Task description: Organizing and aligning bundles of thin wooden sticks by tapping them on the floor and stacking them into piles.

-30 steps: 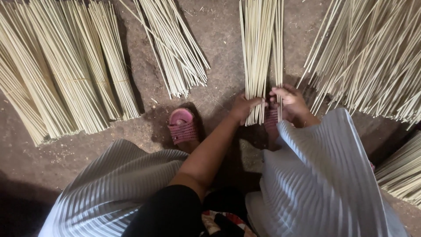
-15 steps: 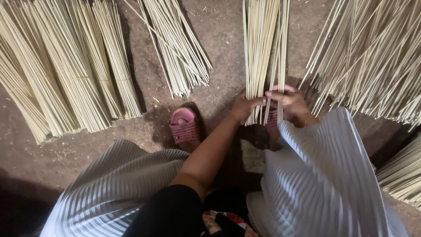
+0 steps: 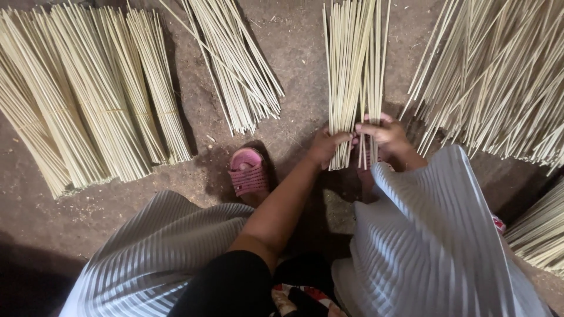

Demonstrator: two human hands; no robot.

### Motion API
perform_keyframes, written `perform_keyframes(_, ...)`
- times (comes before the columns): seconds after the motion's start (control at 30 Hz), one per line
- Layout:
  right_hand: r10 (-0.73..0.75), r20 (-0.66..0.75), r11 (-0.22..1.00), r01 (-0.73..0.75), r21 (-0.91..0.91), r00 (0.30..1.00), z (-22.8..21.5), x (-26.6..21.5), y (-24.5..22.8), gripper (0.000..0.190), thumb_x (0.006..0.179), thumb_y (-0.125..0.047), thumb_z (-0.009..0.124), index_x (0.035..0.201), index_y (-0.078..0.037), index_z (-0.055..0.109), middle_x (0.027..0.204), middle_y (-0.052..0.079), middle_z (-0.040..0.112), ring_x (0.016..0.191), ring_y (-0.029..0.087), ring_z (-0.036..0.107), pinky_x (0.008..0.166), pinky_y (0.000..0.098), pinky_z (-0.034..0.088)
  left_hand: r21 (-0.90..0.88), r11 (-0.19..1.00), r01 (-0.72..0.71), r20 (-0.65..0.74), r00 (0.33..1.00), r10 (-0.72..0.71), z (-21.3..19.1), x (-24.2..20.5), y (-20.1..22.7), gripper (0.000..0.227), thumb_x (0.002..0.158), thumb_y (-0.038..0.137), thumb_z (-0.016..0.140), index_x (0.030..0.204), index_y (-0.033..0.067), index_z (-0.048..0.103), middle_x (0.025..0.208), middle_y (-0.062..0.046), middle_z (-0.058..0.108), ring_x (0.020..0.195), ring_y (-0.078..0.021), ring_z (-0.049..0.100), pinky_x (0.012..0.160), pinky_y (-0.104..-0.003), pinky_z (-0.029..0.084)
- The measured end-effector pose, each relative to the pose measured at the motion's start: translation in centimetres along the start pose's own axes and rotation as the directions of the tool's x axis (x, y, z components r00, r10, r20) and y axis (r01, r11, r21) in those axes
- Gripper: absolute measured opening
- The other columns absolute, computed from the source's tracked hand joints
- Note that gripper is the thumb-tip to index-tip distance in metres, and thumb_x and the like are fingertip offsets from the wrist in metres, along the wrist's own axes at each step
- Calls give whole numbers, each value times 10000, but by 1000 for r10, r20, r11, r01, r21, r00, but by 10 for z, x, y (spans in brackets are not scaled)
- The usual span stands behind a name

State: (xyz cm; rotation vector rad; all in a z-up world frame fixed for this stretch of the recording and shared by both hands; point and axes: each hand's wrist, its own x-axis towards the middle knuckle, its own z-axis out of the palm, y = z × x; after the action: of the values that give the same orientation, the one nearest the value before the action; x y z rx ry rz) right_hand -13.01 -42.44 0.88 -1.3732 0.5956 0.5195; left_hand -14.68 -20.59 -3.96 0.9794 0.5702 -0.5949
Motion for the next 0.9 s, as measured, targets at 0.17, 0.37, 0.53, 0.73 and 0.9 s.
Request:
perform_keyframes(0.17,53,-50,987,-45,153,997,-1,12,15,349,825,-68,857,1127,-46,683,871,78,663,724,187,708,555,314,596,-73,996,49,-18,999,-50,-3,1,-2,476,754,42,836,1129,-86,573,1020,-285,658,969,-426,706,860,-588,580)
perform_keyframes(0.37,31,-48,987,-23,157,998,-10,16,18,473,782,-66,930,1166,-8,660,879,117,657,766,221,692,536,434,611,33,998,-46,14,999,46,-10,14,-20,427,744,55,869,1088,-70,648,971,-250,666,900,-395,693,734,-566,617)
perform_keyframes(0.53,-30,17,993,27,116,999,-11,22,33,504,690,-22,943,1128,17,698,894,96,654,829,177,687,613,355,644,-9,996,-93,45,995,93,-2,10,-15,350,741,43,878,1027,-22,688,893,-211,671,809,-334,702,656,-497,634)
perform_keyframes(0.73,12,-42,982,-4,190,999,-39,76,92,311,816,-55,853,1073,-25,681,841,103,657,709,183,652,484,342,539,57,997,-58,-20,998,60,3,-10,15,408,711,63,924,1025,-10,674,893,-201,692,819,-316,711,687,-472,628)
perform_keyframes(0.9,-203,153,964,170,205,967,-13,9,27,324,863,14,778,1157,-96,699,925,35,619,863,135,657,595,233,534,64,997,-40,28,999,38,26,0,2,425,723,97,930,1043,-10,671,887,-176,708,781,-262,721,690,-443,637)
